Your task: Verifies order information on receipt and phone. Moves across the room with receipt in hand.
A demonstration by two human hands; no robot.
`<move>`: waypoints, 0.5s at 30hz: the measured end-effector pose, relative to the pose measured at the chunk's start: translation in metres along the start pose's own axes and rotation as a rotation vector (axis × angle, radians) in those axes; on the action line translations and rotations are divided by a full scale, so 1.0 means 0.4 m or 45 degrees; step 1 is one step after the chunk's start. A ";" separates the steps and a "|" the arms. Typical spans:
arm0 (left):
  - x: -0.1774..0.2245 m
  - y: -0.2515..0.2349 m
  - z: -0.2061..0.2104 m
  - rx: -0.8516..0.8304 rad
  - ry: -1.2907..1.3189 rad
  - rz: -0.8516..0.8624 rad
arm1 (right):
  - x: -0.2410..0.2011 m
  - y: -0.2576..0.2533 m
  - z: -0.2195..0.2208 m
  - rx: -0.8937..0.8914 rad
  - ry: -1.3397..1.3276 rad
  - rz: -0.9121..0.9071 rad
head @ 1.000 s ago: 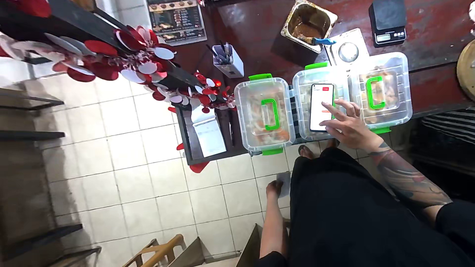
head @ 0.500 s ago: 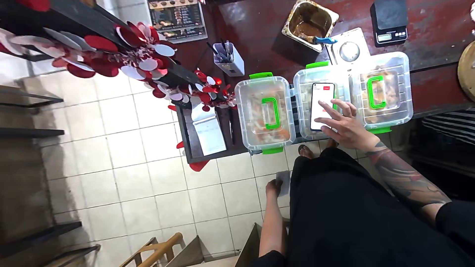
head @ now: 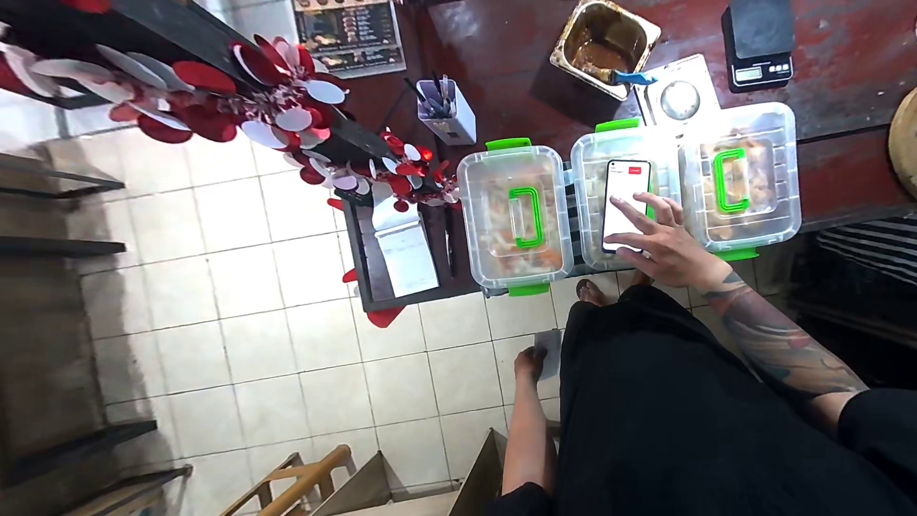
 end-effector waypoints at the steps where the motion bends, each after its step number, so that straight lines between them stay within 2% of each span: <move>1: 0.002 0.001 0.000 0.003 -0.002 -0.006 | 0.001 0.002 0.004 -0.002 -0.001 -0.006; 10: -0.001 -0.004 0.007 0.007 0.004 -0.023 | 0.006 -0.002 -0.015 -0.008 0.093 0.118; 15: 0.005 0.004 0.003 0.020 0.033 -0.013 | 0.020 -0.014 -0.008 -0.005 0.101 0.100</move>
Point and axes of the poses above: each hand's wrist, its own y-axis away from the middle knuckle, its own z-axis out of the palm, x = y × z, the point moved 4 cm from there along -y, towards the middle knuckle, and after that the axes turned 2 degrees about -x, right-handed, at the moved point
